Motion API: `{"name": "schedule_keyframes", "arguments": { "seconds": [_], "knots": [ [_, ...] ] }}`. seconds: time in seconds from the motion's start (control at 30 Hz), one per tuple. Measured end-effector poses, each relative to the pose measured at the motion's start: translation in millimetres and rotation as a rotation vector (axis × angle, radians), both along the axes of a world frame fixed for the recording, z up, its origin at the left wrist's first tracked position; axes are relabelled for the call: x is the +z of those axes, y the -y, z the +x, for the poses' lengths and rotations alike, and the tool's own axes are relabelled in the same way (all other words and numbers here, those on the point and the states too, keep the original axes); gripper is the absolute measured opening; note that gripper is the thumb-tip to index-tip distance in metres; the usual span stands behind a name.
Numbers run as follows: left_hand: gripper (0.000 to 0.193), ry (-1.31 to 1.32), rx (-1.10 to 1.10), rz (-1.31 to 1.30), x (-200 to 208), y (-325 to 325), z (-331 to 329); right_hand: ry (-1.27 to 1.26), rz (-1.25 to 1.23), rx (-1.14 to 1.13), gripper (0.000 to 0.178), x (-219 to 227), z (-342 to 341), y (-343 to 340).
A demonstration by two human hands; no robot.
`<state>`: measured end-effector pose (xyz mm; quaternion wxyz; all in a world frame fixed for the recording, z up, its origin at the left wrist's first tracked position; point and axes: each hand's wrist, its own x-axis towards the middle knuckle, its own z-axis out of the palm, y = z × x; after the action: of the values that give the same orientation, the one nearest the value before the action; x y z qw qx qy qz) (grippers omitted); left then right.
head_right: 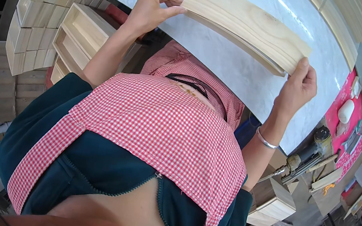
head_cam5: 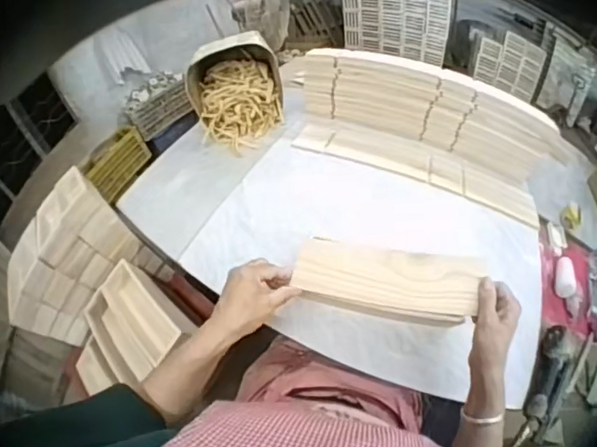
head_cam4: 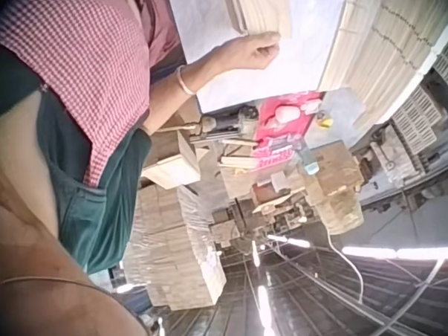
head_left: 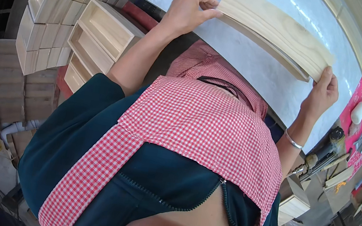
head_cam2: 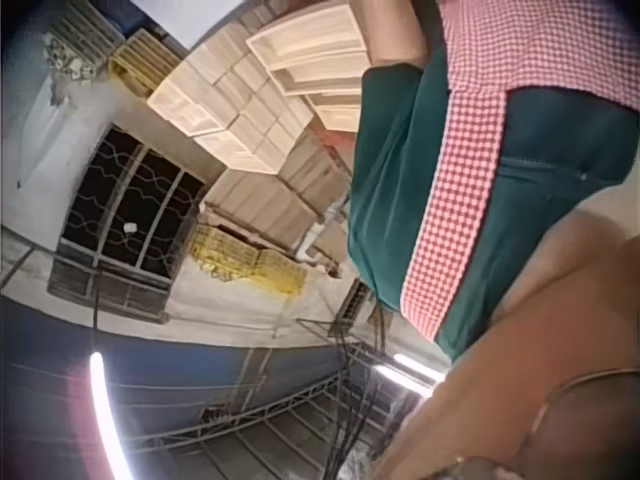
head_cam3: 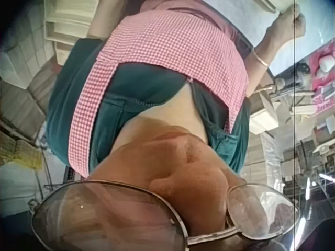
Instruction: Assemble wooden boxes using glue, a nail gun, and a hammer.
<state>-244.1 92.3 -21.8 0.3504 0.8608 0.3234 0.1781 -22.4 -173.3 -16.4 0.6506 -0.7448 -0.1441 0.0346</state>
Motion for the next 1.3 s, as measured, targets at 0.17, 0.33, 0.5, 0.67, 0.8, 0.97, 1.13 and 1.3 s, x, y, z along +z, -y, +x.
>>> {"name": "schedule_keyframes", "arguments": {
  "seconds": [0.17, 0.33, 0.5, 0.67, 0.8, 0.97, 1.13, 1.3],
  "knots": [
    [0.024, 0.082, -0.026, 0.135, -6.6, 2.4, 0.6, 0.214, -0.25, -0.1, 0.027, -13.9, 5.2, 2.2],
    [0.024, 0.066, -0.027, 0.192, -4.6, 4.2, 2.2, 0.349, -0.425, -0.149, 0.025, -21.2, 2.7, 4.8],
    [0.023, 0.034, -0.035, 0.18, -4.9, 5.9, 5.3, 0.412, -0.445, -0.164, 0.024, -24.6, 1.3, 4.1],
    [0.022, 0.074, -0.037, 0.234, -7.7, 8.5, 5.5, 0.448, -0.502, -0.142, 0.021, -31.4, 6.9, 6.8],
    [0.022, 0.085, -0.044, 0.237, -6.9, 10.0, 4.3, 0.318, -0.411, -0.072, 0.016, -27.7, 6.4, 19.6],
    [0.022, 0.067, -0.047, 0.282, -6.2, 11.7, 2.3, 0.317, -0.462, 0.109, 0.012, -14.9, -5.3, 46.5],
    [0.022, 0.053, -0.06, 0.309, -9.1, 9.9, 1.0, 0.352, -0.541, 0.17, 0.008, -12.7, -7.9, 44.7],
    [0.02, 0.025, -0.065, 0.32, -9.2, 6.7, 2.1, 0.393, -0.613, 0.259, 0.007, -6.1, 3.2, 45.6]
  ]
}}
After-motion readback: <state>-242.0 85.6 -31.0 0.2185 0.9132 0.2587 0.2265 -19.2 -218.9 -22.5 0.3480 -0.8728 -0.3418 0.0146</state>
